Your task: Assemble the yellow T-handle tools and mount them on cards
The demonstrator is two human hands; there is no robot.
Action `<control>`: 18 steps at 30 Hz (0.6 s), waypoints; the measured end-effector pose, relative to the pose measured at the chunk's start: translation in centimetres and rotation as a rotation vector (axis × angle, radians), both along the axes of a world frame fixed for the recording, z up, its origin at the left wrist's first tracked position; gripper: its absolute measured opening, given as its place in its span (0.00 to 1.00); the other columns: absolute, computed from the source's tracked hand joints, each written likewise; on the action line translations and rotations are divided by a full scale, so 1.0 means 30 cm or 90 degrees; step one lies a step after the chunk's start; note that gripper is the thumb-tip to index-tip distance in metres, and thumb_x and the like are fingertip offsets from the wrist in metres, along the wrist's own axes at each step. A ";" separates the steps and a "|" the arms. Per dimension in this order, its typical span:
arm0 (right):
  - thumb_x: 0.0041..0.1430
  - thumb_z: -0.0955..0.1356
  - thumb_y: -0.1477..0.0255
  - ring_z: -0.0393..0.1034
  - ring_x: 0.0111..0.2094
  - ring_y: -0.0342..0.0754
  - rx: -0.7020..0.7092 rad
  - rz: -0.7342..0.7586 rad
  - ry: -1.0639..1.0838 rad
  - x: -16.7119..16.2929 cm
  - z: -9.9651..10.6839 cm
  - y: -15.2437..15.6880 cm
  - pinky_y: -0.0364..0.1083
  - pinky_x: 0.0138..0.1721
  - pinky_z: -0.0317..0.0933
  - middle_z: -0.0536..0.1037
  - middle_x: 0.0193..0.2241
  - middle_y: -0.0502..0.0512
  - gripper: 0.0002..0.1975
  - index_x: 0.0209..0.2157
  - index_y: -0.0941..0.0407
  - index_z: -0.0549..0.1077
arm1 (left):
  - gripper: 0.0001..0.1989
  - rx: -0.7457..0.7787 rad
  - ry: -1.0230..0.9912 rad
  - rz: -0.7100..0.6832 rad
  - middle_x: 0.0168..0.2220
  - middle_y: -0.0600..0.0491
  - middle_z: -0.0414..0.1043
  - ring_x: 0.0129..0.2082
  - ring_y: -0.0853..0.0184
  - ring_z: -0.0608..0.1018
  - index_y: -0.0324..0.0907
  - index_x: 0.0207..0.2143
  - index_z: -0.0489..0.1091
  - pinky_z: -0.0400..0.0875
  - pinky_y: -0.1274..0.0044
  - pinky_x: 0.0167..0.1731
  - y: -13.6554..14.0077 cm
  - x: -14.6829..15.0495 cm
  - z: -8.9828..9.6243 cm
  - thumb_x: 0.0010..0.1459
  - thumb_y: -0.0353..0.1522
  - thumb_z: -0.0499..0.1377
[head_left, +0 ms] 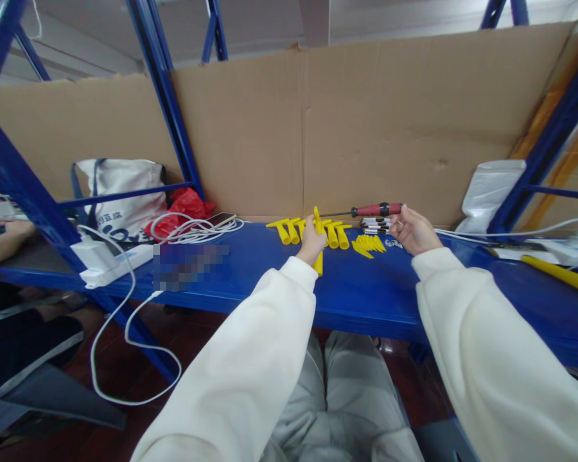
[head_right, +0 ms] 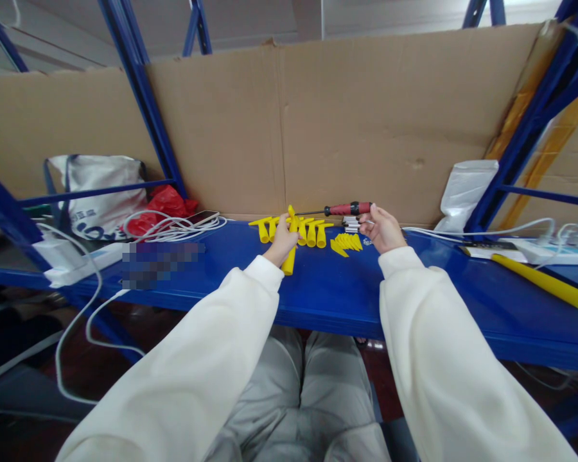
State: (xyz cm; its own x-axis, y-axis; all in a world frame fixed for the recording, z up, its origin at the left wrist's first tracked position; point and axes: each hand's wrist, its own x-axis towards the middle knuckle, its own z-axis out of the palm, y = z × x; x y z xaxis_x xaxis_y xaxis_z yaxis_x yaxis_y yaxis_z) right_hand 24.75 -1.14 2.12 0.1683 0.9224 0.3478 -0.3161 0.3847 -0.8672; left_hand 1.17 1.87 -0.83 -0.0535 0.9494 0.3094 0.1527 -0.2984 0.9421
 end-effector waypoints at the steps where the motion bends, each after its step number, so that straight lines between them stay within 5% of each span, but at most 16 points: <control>1: 0.55 0.77 0.61 0.65 0.16 0.39 -0.002 -0.007 0.001 0.002 -0.001 0.004 0.39 0.18 0.64 0.70 0.19 0.44 0.18 0.29 0.53 0.67 | 0.38 -0.006 0.002 0.013 0.48 0.47 0.77 0.32 0.69 0.78 0.46 0.64 0.58 0.65 0.84 0.21 0.000 0.002 -0.001 0.52 0.19 0.60; 12: 0.56 0.75 0.57 0.56 0.13 0.39 -0.034 -0.035 0.006 0.001 -0.003 0.013 0.38 0.13 0.54 0.64 0.14 0.43 0.16 0.31 0.54 0.72 | 0.35 -0.007 0.001 0.014 0.48 0.47 0.77 0.33 0.70 0.78 0.46 0.62 0.60 0.67 0.84 0.24 0.001 0.006 0.000 0.53 0.20 0.61; 18: 0.57 0.75 0.61 0.66 0.17 0.39 -0.007 -0.013 0.011 -0.008 0.006 -0.007 0.38 0.18 0.61 0.73 0.19 0.47 0.13 0.33 0.54 0.72 | 0.35 0.002 -0.006 0.009 0.49 0.46 0.76 0.38 0.66 0.80 0.47 0.63 0.60 0.71 0.82 0.27 -0.005 0.002 0.006 0.54 0.22 0.62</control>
State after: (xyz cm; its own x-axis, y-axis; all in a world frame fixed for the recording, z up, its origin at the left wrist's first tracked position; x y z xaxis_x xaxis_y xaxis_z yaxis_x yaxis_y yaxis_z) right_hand 24.51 -1.34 2.29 0.1939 0.9225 0.3337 -0.3237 0.3812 -0.8660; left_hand 1.23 1.71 -0.65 -0.0693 0.9474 0.3126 0.1484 -0.3001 0.9423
